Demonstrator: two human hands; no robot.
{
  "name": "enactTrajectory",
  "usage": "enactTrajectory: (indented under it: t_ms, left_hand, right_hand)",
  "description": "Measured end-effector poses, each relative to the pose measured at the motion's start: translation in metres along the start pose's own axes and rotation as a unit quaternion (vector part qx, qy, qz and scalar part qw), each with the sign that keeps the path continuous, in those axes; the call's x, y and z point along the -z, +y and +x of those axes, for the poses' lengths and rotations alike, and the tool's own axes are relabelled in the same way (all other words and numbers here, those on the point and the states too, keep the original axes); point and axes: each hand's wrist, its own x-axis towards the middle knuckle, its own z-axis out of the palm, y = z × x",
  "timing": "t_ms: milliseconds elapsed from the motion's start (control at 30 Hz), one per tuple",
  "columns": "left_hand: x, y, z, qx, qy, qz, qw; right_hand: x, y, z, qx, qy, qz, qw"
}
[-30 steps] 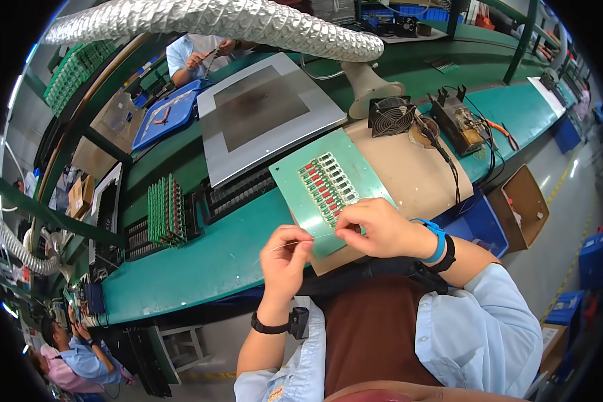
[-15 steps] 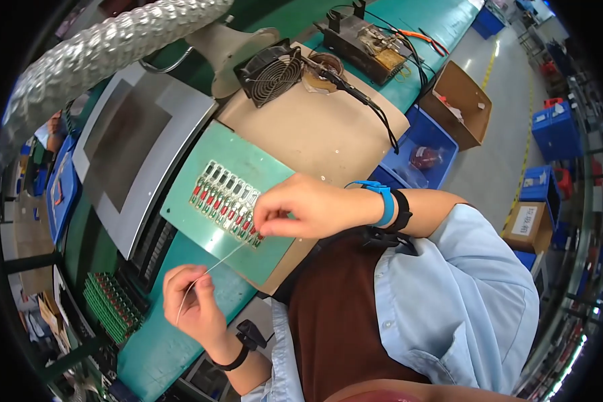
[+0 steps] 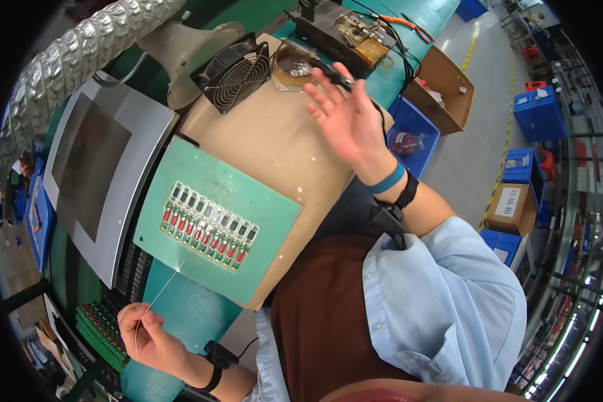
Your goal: Soldering electronic components onto a printed circuit board using a soldering iron.
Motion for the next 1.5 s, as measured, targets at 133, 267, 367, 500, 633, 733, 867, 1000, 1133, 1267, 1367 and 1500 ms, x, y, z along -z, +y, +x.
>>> enactTrajectory:
  t_ms: [133, 267, 367, 500, 633, 733, 867, 1000, 1133, 1267, 1367, 1500]
  left_hand:
    - [0.003, -0.001, 0.002, 0.001, 0.015, 0.019, 1.000]
    - [0.010, -0.004, 0.002, 0.009, 0.035, 0.034, 0.999]
    - [0.014, -0.008, 0.002, 0.009, 0.040, 0.032, 0.999]
    - [0.017, -0.009, 0.000, 0.010, 0.047, 0.036, 0.998]
    - [0.022, -0.009, -0.002, 0.014, 0.054, 0.046, 0.997]
    - [0.022, -0.010, -0.004, 0.017, 0.057, 0.049, 0.997]
    - [0.022, -0.011, -0.004, 0.017, 0.053, 0.051, 0.997]
    - [0.024, -0.012, -0.005, 0.013, 0.051, 0.056, 0.997]
    - [0.027, -0.012, -0.004, 0.018, 0.055, 0.062, 0.996]
    - [0.029, -0.012, -0.002, 0.016, 0.063, 0.071, 0.995]
    - [0.030, -0.009, 0.002, 0.010, 0.073, 0.082, 0.994]
    - [0.039, -0.007, 0.002, 0.016, 0.097, 0.096, 0.990]
  right_hand:
    - [0.013, -0.025, -0.009, 0.087, -0.047, -0.083, 0.992]
    - [0.018, -0.040, -0.016, 0.122, -0.131, -0.104, 0.978]
    - [0.006, -0.046, -0.025, 0.122, -0.164, -0.118, 0.972]
    - [-0.005, -0.048, -0.034, 0.116, -0.172, -0.154, 0.966]
    - [-0.010, -0.045, -0.038, 0.118, -0.187, -0.167, 0.961]
    - [-0.010, -0.043, -0.039, 0.130, -0.184, -0.177, 0.958]
    - [0.012, -0.038, -0.033, 0.247, -0.089, -0.410, 0.874]
    - [0.025, -0.032, -0.035, 0.227, -0.010, -0.523, 0.821]
    - [0.028, -0.038, -0.044, 0.186, 0.022, -0.558, 0.808]
    - [0.020, -0.051, -0.049, 0.151, -0.018, -0.413, 0.898]
    - [0.009, -0.055, -0.054, 0.100, -0.075, -0.283, 0.951]
    - [-0.008, -0.041, -0.061, 0.099, -0.111, -0.273, 0.950]
